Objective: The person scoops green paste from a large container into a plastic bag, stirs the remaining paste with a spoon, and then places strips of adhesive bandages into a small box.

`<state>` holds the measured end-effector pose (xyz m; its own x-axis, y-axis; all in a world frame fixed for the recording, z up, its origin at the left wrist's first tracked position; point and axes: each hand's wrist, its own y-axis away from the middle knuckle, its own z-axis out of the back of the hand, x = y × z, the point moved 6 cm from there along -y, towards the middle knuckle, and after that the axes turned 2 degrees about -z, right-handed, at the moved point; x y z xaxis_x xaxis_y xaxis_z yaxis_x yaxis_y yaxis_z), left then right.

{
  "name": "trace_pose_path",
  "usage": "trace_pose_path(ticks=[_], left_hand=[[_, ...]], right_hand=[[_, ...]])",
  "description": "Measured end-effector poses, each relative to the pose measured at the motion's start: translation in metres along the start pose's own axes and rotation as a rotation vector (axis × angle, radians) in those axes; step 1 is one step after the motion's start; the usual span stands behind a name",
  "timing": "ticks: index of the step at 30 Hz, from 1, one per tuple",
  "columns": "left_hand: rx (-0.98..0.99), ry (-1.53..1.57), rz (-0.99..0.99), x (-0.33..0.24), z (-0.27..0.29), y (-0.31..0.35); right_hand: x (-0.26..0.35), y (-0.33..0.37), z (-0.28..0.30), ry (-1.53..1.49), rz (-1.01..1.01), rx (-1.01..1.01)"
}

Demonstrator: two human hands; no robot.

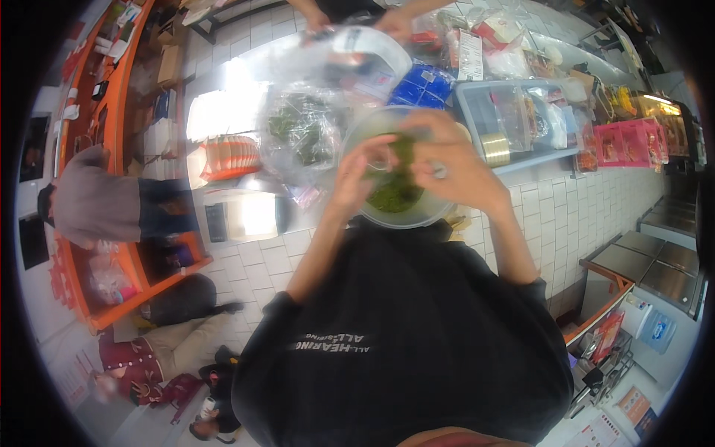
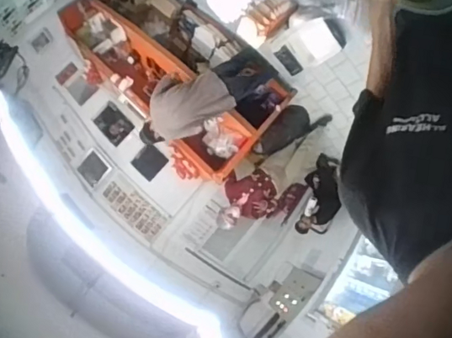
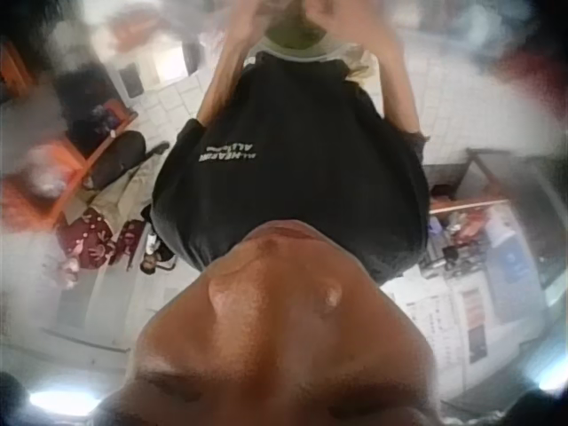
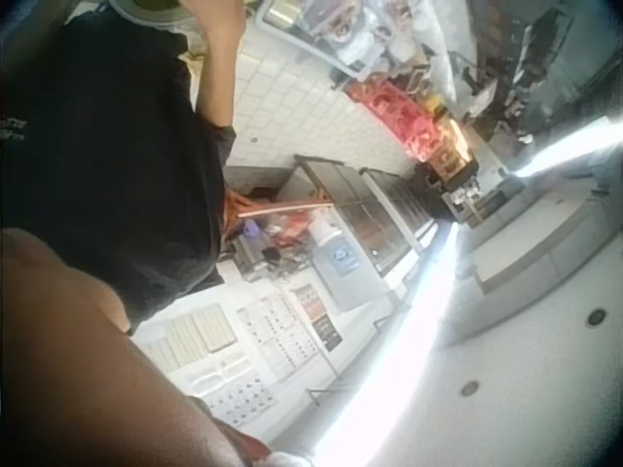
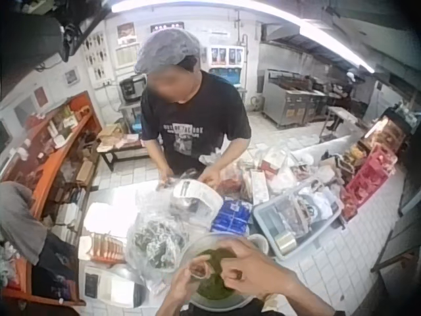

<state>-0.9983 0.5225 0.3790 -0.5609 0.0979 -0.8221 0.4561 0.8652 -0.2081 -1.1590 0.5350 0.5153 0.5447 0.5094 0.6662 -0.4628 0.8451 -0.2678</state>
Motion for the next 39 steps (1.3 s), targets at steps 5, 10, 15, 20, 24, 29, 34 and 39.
trace_pose_path(ticks=[5, 10, 15, 20, 24, 29, 34, 39], left_hand=[[-0.053, -0.093, -0.006, -0.006, -0.008, 0.003], [-0.110, -0.829, 0.285, -0.028, 0.001, 0.004], [-0.311, -0.722, -0.042, -0.044, 0.000, 0.008], [-0.321, -0.896, -0.052, -0.047, 0.007, 0.015], [-0.286, -0.966, -0.092, -0.060, 0.005, 0.021], [-0.353, -0.920, -0.145, -0.067, 0.010, 0.026], [-0.375, -0.847, -0.123, -0.077, 0.011, 0.033], [-0.469, -0.882, 0.015, -0.039, 0.075, 0.076]], right_hand=[[-0.010, -0.015, -0.022, -0.195, -0.068, -0.074], [-0.043, -0.011, -0.033, -0.318, -0.244, 0.008], [-0.050, -0.006, -0.050, -0.390, -0.357, 0.030], [-0.045, -0.005, -0.064, -0.404, -0.279, -0.052], [-0.029, -0.008, -0.064, -0.237, -0.146, -0.107], [-0.022, -0.010, -0.068, -0.248, -0.243, -0.110], [-0.007, -0.019, -0.067, -0.497, -0.188, -0.248], [0.018, -0.049, -0.050, -0.521, 0.192, -0.720]])
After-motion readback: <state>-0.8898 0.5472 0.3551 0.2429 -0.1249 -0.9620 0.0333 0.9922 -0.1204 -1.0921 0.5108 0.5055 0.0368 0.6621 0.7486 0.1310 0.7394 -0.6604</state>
